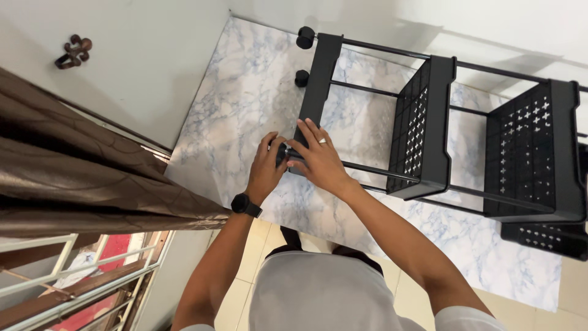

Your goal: The person disassembles a black plastic rolling cart by removing the top basket, detaching wheels from the frame, and separating the side panels. The components are placed on a marble-patterned surface.

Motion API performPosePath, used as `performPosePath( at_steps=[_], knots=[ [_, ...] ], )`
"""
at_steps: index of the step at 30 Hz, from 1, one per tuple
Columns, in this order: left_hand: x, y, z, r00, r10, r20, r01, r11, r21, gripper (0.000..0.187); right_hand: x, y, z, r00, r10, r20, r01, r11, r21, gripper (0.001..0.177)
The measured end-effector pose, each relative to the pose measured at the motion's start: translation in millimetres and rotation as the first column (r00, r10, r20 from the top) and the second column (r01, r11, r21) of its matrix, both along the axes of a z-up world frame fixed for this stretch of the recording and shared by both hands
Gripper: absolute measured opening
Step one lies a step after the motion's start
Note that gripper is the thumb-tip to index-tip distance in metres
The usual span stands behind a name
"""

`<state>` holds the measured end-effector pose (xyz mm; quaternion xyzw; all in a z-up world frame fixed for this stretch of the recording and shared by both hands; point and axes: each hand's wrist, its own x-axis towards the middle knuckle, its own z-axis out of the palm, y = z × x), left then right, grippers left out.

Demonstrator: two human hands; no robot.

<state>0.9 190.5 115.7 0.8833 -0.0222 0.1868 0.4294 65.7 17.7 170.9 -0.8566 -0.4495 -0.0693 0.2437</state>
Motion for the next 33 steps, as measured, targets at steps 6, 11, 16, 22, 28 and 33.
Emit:
performPosePath(
  at_steps=[6,11,16,22,28,33],
  knots=[
    [-2.3,7.9,-18.2,0.997,-0.033,-0.076,0.034,0.999,0.004,0.057,-2.0,1.4,-21.2,0.998,-0.053,0.035,0.058,0.988,-0.146,0.048],
    [-3.0,15.3,-10.6,0.991,-0.095,-0.093,0.105,0.989,0.106,0.067,-1.9,3.7,-17.0,0.997,-0.062,0.047,0.068,0.989,-0.131,0.046],
    [5.6,21.6,-1.5,0.991,-0.135,-0.010,0.135,0.971,0.197,0.055,-2.9,7.2,-15.0,0.995,-0.098,-0.016,0.094,0.982,-0.163,0.042],
    [8.6,25.2,5.3,0.990,-0.125,-0.067,0.139,0.954,0.264,0.049,-1.6,18.0,-13.6,0.992,-0.120,-0.039,0.115,0.987,-0.110,0.034],
    [12.2,33.7,-6.4,0.982,-0.180,-0.052,0.187,0.929,0.319,0.041,-1.0,17.0,-17.3,0.994,-0.105,-0.021,0.101,0.988,-0.119,0.031],
    [26.2,49.0,-11.2,0.935,-0.341,-0.096,0.354,0.900,0.253,0.033,1.7,11.7,-25.1,0.996,-0.082,-0.043,0.076,0.988,-0.132,0.028]
  ],
)
